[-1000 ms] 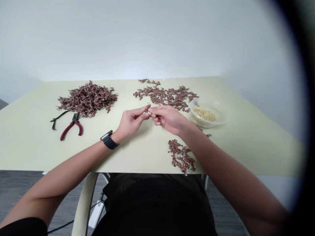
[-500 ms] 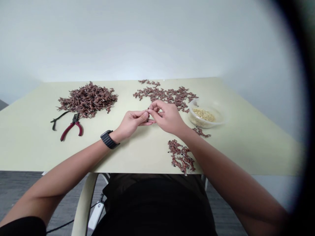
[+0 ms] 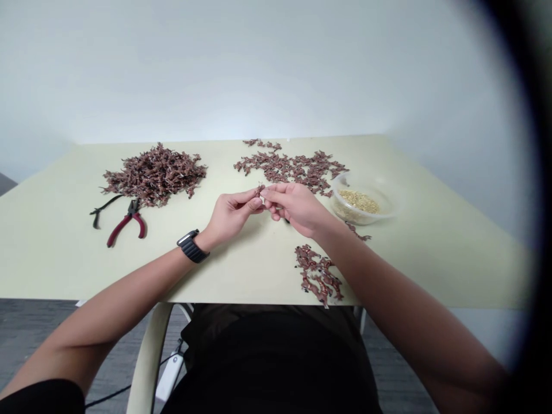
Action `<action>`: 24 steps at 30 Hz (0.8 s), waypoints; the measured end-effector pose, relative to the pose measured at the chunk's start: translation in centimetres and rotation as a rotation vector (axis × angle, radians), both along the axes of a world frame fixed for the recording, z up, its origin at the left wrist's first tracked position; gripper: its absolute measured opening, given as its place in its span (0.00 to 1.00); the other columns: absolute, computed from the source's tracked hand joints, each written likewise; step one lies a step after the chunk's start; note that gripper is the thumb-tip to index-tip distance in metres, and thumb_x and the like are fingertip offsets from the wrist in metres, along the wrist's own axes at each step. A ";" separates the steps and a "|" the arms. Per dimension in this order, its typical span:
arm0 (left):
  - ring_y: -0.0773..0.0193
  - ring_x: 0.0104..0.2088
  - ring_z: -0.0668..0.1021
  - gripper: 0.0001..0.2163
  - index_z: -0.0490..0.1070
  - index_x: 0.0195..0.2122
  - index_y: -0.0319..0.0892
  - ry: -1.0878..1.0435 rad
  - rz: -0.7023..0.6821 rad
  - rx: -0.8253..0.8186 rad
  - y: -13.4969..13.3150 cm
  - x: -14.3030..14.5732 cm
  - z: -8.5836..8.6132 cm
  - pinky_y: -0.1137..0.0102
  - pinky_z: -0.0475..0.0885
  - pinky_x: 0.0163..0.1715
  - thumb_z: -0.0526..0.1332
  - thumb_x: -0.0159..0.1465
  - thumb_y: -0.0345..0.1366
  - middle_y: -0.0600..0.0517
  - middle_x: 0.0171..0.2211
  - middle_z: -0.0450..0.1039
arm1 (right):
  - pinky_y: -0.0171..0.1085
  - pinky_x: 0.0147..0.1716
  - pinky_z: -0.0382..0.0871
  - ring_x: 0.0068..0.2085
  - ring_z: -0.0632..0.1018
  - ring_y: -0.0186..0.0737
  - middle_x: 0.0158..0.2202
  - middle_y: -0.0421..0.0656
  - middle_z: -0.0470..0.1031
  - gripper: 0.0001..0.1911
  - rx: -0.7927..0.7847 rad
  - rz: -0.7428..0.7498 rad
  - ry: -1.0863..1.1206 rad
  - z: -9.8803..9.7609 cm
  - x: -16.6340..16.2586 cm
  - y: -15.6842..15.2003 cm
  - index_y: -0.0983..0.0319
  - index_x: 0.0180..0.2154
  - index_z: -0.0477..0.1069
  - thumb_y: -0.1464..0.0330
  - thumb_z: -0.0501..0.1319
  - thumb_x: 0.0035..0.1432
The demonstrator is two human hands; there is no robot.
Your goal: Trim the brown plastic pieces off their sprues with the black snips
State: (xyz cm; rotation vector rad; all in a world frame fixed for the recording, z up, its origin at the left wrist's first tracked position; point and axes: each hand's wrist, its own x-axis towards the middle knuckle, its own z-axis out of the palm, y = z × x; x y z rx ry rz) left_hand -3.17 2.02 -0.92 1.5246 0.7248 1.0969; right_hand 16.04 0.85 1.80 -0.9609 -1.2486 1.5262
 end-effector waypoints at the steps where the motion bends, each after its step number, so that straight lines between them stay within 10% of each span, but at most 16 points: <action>1: 0.58 0.44 0.86 0.21 0.84 0.50 0.39 0.003 -0.008 -0.017 0.0 -0.1 0.1 0.57 0.81 0.55 0.72 0.64 0.50 0.46 0.44 0.85 | 0.33 0.23 0.66 0.24 0.70 0.28 0.27 0.40 0.73 0.14 -0.017 0.012 0.008 -0.1 0.1 0.1 0.63 0.28 0.74 0.62 0.74 0.57; 15: 0.57 0.48 0.87 0.15 0.86 0.43 0.42 -0.080 -0.194 -0.381 0.5 -0.6 -0.1 0.61 0.78 0.61 0.72 0.65 0.48 0.47 0.45 0.84 | 0.38 0.33 0.68 0.32 0.73 0.36 0.33 0.41 0.77 0.05 0.814 -0.139 -0.677 -0.9 1.4 0.6 0.59 0.40 0.74 0.66 0.60 0.69; 24: 0.58 0.43 0.86 0.19 0.85 0.44 0.39 0.035 -0.075 -0.119 0.1 -0.2 0.1 0.60 0.81 0.55 0.71 0.65 0.52 0.46 0.42 0.85 | 0.36 0.23 0.70 0.25 0.73 0.35 0.27 0.42 0.75 0.11 0.178 -0.142 -0.201 -0.9 -0.5 -0.2 0.61 0.32 0.74 0.62 0.68 0.62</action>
